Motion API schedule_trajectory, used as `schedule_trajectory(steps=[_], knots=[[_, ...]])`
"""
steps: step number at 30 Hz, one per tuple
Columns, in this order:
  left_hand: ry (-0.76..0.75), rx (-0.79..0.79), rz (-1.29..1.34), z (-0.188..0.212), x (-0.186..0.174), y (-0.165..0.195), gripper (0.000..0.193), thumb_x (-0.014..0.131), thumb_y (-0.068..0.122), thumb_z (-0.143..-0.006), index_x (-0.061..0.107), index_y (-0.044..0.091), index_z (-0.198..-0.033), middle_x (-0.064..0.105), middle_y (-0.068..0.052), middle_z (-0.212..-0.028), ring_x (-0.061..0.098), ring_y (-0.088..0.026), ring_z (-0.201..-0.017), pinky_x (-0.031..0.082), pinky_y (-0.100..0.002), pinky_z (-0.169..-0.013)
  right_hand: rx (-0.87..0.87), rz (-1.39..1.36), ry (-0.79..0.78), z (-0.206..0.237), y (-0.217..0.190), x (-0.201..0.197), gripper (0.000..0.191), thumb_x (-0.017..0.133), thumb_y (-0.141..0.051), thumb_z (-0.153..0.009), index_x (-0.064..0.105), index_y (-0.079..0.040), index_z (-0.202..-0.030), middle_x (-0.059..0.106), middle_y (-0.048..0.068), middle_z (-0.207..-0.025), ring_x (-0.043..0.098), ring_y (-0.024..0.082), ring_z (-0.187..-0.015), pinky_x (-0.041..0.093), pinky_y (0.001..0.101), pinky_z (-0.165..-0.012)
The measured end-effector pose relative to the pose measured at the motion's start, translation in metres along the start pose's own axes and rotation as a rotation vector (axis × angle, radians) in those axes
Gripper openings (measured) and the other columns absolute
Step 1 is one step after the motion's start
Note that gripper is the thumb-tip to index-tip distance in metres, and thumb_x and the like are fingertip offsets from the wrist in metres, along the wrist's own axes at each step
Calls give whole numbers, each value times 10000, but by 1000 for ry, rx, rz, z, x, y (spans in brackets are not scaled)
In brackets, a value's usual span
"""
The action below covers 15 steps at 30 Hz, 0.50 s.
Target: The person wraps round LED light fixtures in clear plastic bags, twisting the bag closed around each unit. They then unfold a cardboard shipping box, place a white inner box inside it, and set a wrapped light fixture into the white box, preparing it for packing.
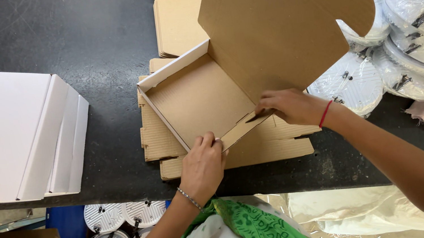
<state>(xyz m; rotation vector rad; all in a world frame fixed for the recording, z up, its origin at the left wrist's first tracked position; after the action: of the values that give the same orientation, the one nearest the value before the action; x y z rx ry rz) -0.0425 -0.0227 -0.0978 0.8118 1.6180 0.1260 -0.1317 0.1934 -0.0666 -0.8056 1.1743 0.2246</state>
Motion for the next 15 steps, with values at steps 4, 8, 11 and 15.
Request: schedule_trajectory(steps=[4,8,11,15], knots=[[-32,-23,0,-1,0,-2,169,665,189,-915,668,28,-964,580,-93,-1047,589,-284,-1013,538,-416,-810,-85,-1,101,3,-6,3,355,636,68,-849,691,-98,-1158,676,75,-1120,673,338,-1030,540,428,-834],[-41,-37,31,-2,-2,-2,178,663,216,-936,685,39,-936,588,-88,-1026,589,-287,-1002,532,-423,-816,-34,-15,70,2,-4,11,321,628,43,-892,728,-130,-1144,648,84,-1100,679,295,-968,550,398,-810],[-70,-39,51,-9,-6,-5,210,656,238,-932,714,42,-884,614,-98,-1000,603,-301,-988,529,-432,-823,-170,165,140,-5,-17,15,487,583,136,-768,770,-144,-1120,668,68,-1082,657,299,-1047,523,417,-871],[-196,-61,128,-25,-5,-16,272,644,279,-942,752,45,-854,660,-117,-955,629,-336,-942,522,-453,-842,-36,245,6,-23,-14,22,443,607,87,-806,790,-187,-1101,654,58,-1060,619,274,-1060,487,426,-919]])
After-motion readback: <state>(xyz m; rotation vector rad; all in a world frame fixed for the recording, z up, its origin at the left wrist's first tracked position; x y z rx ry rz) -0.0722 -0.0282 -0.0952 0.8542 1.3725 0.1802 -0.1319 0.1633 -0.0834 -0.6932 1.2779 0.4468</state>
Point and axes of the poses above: each hand's wrist, its own z-axis away from the middle knuckle, its own x-axis out of the palm, y = z × x, the point moved 6 cm from there along -z, towards the middle knuckle
